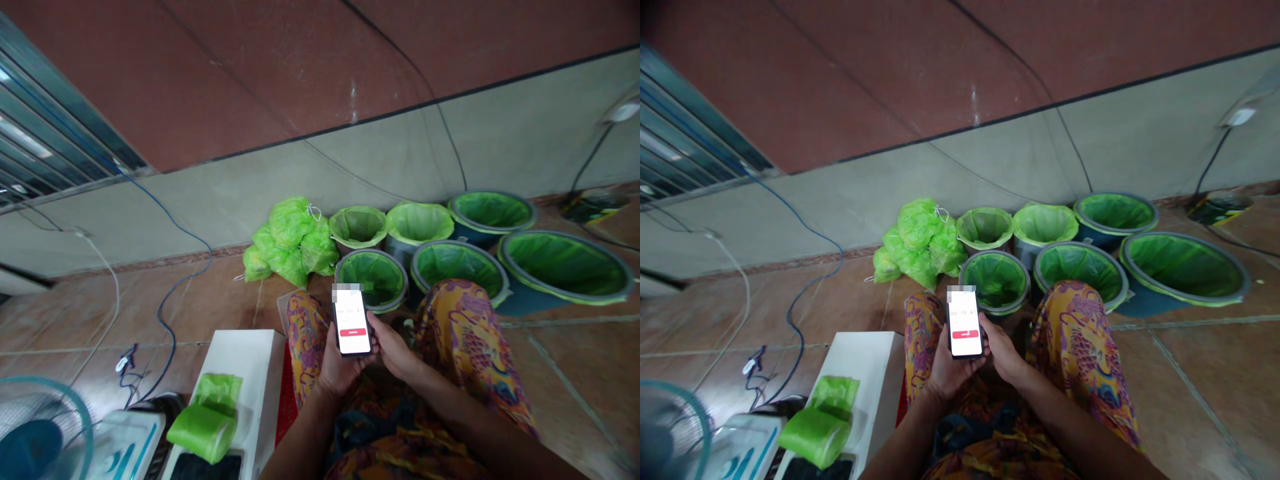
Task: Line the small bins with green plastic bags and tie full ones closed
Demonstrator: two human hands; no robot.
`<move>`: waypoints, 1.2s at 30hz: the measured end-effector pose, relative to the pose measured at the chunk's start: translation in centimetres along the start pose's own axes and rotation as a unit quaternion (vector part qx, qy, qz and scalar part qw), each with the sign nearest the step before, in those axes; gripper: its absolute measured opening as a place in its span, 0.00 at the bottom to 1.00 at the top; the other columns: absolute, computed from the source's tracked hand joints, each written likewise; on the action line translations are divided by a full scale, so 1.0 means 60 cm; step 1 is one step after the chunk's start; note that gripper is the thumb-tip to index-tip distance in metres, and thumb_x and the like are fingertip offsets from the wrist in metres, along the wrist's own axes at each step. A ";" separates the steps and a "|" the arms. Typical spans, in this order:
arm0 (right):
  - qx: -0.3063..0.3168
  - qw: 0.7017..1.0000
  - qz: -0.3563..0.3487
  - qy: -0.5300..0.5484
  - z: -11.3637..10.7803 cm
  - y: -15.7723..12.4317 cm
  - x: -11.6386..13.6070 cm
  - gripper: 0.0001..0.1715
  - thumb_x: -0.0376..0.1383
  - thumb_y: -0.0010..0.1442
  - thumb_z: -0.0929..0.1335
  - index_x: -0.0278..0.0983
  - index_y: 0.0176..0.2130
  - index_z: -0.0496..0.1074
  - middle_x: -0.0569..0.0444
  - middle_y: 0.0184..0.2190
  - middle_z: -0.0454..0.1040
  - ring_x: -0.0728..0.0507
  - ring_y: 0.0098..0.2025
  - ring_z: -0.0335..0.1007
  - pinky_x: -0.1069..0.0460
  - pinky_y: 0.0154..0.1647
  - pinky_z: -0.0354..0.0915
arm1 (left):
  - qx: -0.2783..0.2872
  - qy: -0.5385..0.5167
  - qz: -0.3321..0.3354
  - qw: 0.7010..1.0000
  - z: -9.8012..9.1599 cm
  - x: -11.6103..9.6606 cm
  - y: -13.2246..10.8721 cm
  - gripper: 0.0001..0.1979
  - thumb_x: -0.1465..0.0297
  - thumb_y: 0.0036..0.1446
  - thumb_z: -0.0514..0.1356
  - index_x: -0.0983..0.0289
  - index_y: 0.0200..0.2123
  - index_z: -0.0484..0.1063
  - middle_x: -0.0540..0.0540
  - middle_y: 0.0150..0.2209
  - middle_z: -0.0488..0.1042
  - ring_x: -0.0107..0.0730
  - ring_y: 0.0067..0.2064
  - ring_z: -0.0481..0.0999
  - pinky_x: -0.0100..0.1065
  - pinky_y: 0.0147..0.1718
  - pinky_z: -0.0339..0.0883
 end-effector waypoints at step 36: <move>0.006 0.998 0.015 0.062 -0.001 0.020 0.016 0.18 0.45 0.48 0.71 0.36 0.21 0.64 0.62 0.14 0.61 0.55 0.16 0.52 0.57 0.16 0.50 | 0.021 -0.012 -0.006 1.000 0.009 -0.020 0.022 0.37 0.47 0.59 0.45 0.75 0.47 0.73 0.66 0.39 0.78 0.41 0.38 0.77 0.37 0.38 0.67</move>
Point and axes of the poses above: each hand's wrist, its own y-axis towards the middle knuckle, its own z-axis out of the palm, x = y × z, the point moved 7 cm from there along y, towards the middle knuckle
